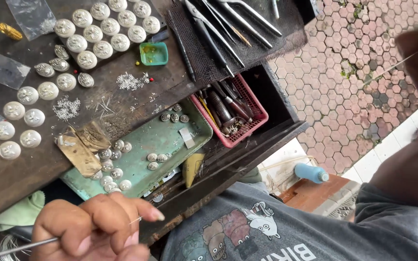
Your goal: Threading small silver beads and components onto a jewelry wire at a workshop bench.
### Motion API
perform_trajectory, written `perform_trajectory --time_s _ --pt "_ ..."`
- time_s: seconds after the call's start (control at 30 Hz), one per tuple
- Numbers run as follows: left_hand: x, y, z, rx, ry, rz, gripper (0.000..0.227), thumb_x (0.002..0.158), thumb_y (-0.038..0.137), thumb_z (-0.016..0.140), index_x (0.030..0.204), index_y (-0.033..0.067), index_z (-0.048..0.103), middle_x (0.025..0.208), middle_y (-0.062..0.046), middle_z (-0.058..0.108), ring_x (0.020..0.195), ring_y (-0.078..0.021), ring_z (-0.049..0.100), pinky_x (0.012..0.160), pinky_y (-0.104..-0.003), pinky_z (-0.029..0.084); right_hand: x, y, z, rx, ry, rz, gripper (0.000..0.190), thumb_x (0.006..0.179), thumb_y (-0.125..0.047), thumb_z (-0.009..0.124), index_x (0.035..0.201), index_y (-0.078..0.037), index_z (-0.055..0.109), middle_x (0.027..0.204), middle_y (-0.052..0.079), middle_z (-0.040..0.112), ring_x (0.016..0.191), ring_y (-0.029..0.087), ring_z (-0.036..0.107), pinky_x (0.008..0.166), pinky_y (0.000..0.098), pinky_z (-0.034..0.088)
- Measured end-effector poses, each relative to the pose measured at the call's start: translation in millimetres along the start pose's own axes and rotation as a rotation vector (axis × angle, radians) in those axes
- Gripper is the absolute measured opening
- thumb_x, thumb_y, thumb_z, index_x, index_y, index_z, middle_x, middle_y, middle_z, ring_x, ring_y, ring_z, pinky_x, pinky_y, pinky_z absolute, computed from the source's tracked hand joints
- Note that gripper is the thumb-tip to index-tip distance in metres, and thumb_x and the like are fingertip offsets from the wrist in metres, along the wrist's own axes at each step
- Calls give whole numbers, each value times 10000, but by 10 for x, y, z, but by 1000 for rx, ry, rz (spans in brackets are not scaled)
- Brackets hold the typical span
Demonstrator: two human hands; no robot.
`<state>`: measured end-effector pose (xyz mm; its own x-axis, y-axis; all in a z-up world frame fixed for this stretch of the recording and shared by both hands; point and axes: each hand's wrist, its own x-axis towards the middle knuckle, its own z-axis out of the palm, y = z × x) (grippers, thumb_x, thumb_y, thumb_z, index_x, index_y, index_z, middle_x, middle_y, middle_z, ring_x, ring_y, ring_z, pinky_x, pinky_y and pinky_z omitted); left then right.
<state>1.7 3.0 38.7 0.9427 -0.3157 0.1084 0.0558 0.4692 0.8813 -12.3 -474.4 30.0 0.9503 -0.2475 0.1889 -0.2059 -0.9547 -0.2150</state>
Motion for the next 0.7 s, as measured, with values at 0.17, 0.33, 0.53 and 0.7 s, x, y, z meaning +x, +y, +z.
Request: perform_trajectory --time_s 0.17,0.33,0.53,0.7 --pt "107 -9 218 434 157 154 360 715 -71 476 773 171 215 509 49 266 442 -69 278 527 -191 437 20 -530 49 805 131 -109 288 1180 -271 408 985 -60 418 816 41 434 765 160 521 748 263 462" --pt "103 -74 243 581 348 163 381 774 -82 479 761 152 179 509 26 217 460 -80 211 537 -201 364 123 -1167 35 1617 -204 -194 362 1012 -369 452 1161 -45 515 614 -37 458 665 128 553 864 372 544" --pt "122 -129 61 645 438 283 343 802 -11 469 806 141 162 499 16 222 453 -102 356 504 -225 377 44 -1408 74 1678 -323 -248 377 967 -432 553 1029 -60 538 589 -69 227 499 46 209 472 196 217" --pt "90 31 10 693 501 342 304 840 -7 423 819 141 158 554 20 156 476 -79 144 485 -226 190 46 -899 247 1127 -23 -258 329 981 -429 473 966 -100 480 873 47 557 438 43 219 471 221 186"
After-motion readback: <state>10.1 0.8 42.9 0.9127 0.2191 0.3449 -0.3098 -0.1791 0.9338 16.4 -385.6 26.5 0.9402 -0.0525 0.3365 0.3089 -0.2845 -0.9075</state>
